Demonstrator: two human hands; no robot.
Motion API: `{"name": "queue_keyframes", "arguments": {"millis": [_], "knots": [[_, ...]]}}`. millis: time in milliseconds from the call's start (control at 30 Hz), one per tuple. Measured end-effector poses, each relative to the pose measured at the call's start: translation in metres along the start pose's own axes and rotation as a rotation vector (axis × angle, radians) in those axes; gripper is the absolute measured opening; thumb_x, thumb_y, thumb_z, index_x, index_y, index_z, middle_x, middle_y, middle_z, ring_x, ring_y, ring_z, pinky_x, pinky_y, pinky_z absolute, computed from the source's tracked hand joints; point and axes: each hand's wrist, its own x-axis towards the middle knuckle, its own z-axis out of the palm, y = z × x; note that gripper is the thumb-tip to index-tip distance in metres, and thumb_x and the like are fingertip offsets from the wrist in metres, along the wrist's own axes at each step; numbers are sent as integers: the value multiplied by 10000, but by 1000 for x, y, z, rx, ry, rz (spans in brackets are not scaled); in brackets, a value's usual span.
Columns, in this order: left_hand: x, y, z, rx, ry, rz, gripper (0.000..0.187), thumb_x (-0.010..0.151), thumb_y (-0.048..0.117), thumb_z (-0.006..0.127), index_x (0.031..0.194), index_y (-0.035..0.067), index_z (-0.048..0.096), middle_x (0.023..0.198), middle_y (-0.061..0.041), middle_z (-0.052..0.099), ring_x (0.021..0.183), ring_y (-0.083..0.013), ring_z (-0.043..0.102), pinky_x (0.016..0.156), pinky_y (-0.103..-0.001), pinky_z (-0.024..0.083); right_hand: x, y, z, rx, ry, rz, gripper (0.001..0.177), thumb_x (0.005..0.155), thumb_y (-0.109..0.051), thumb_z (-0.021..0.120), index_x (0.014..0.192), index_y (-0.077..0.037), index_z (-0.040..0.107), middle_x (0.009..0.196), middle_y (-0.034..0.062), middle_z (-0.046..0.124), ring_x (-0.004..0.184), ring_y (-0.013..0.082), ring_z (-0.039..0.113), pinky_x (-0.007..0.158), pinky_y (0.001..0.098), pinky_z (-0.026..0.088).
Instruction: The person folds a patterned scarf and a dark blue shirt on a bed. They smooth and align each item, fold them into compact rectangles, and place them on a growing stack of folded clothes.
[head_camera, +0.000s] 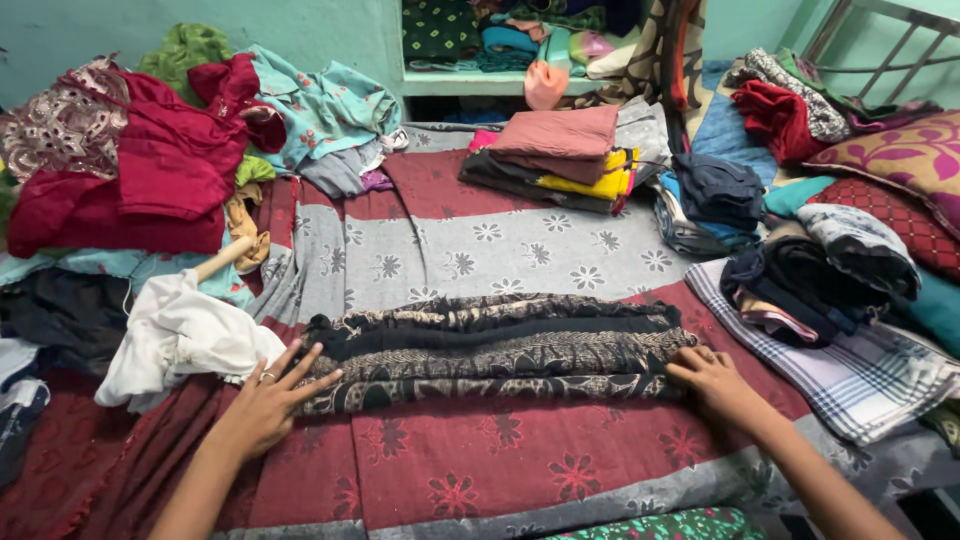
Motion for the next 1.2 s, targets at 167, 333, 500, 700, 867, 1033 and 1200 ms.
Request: {"name": "queue_keyframes", "arguments": {"millis": [167, 333, 500, 700, 867, 1033, 1200], "knots": [[24, -30, -3, -346, -120, -50, 664, 778, 300, 784, 1394, 481, 615, 1687, -38, 175, 1536, -357, 155, 1231, -573, 198, 21, -8, -63, 239, -113, -1, 556, 779, -86, 688, 1318, -183, 590, 1384, 71, 576, 1320, 280, 514, 1088, 436, 432], [59, -14, 5, -639, 194, -333, 489, 824, 485, 711, 1254, 254, 682, 1345, -87, 697, 1242, -316, 695, 1077, -453, 564, 91, -105, -73, 795, 43, -212, 626, 799, -13, 596, 1412, -119, 528, 1425, 94, 606, 1319, 284, 581, 1101, 409, 486], [87, 17, 12, -381, 121, -561, 577, 770, 505, 821, 1257, 224, 692, 1246, -125, 636, 1168, -370, 601, 954, -527, 510, 179, -200, -48, 395, 412, -391, 435, 930, -148, 705, 1340, -60, 588, 1481, 190, 509, 1364, 407, 438, 1079, 494, 374], [87, 22, -9, -275, 498, -690, 361, 884, 386, 742, 1214, 240, 716, 1387, -6, 640, 1441, -302, 469, 1148, -631, 369, 205, -183, -38, 705, 510, -188, 139, 853, -149, 759, 951, -51, 739, 1133, 97, 717, 1057, 325, 655, 938, 422, 514], [99, 85, -6, -233, 555, -664, 498, 772, 333, 767, 1252, 216, 708, 1534, -184, 429, 1489, -478, 107, 999, -848, 37, 211, -185, -35, 642, 721, -221, 137, 834, -149, 764, 944, -68, 750, 924, 106, 717, 889, 326, 655, 799, 433, 523], [109, 97, 0, -128, 443, -703, 296, 869, 302, 725, 1161, 268, 761, 1506, -155, 489, 1540, -471, 145, 1083, -830, -25, 224, -186, -43, 603, 528, -69, 149, 828, -178, 762, 955, -118, 812, 968, 117, 738, 899, 333, 665, 813, 436, 523], [98, 53, -4, -129, 598, -564, 131, 849, 276, 752, 962, 236, 804, 1306, 4, 697, 1536, -351, 349, 1163, -808, -8, 215, -167, -55, 751, 399, 1, 176, 863, -210, 742, 991, -109, 809, 1090, 72, 770, 963, 258, 703, 859, 381, 554]]}}
